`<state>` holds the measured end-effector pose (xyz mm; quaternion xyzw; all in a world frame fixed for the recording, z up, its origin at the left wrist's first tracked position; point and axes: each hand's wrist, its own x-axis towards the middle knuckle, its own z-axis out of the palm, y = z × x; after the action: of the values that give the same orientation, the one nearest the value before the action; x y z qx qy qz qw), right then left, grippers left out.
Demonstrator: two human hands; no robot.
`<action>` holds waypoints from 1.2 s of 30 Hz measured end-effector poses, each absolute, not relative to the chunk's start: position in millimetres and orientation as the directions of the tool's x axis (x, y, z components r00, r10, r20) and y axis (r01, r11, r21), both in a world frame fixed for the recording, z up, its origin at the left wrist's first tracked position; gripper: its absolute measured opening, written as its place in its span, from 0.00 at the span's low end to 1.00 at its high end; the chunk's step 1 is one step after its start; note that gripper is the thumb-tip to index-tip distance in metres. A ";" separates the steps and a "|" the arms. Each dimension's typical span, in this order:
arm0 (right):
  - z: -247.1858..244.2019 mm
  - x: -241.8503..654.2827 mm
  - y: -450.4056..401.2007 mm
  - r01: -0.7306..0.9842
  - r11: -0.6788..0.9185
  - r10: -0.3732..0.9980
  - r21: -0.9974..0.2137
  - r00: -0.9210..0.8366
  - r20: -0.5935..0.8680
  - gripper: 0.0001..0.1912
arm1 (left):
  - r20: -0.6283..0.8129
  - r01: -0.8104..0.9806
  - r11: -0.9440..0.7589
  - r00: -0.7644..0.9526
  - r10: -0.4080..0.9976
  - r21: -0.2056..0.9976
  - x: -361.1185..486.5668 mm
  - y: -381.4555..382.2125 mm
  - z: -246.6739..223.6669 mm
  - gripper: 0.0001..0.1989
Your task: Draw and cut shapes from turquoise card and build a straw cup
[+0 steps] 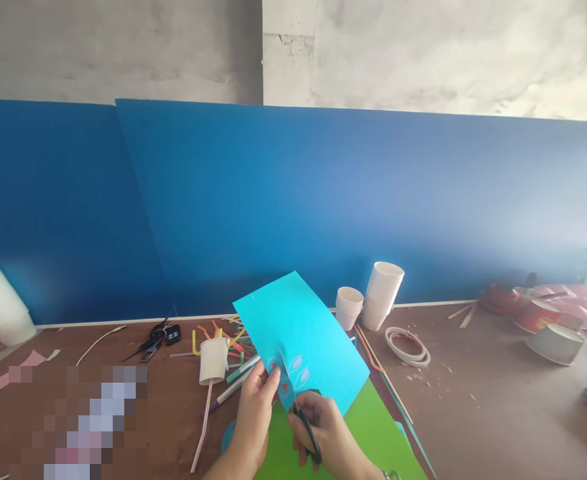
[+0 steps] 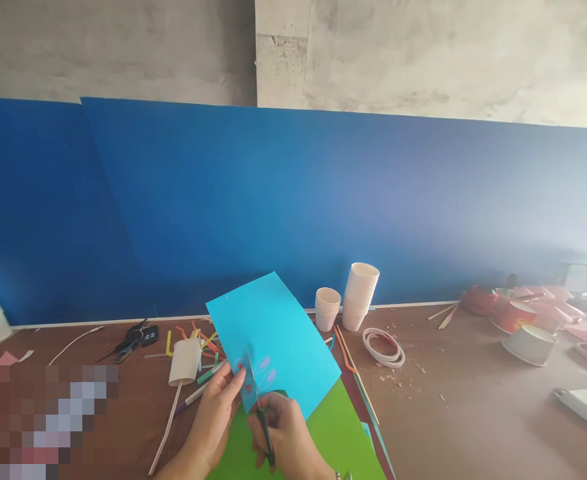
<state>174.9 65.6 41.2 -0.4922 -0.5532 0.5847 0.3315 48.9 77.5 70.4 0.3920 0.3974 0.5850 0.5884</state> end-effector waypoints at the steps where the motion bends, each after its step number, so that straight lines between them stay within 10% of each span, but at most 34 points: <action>1: 41.6 174.1 65.2 0.147 -0.173 0.933 -0.974 -0.292 -0.210 0.17 | -0.006 -0.352 0.001 -0.014 1.000 0.936 48.9 77.4 70.3 0.12; 36: 70.0 200.9 67.3 -0.084 -0.465 0.811 -0.881 -0.439 -0.386 0.23 | 0.066 -0.071 -0.071 -0.069 0.995 0.995 44.4 83.5 53.7 0.21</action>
<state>200.9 67.3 70.0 -0.4341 -0.4187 0.7376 0.3037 44.4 83.5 53.7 0.4812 0.4802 0.5514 0.4836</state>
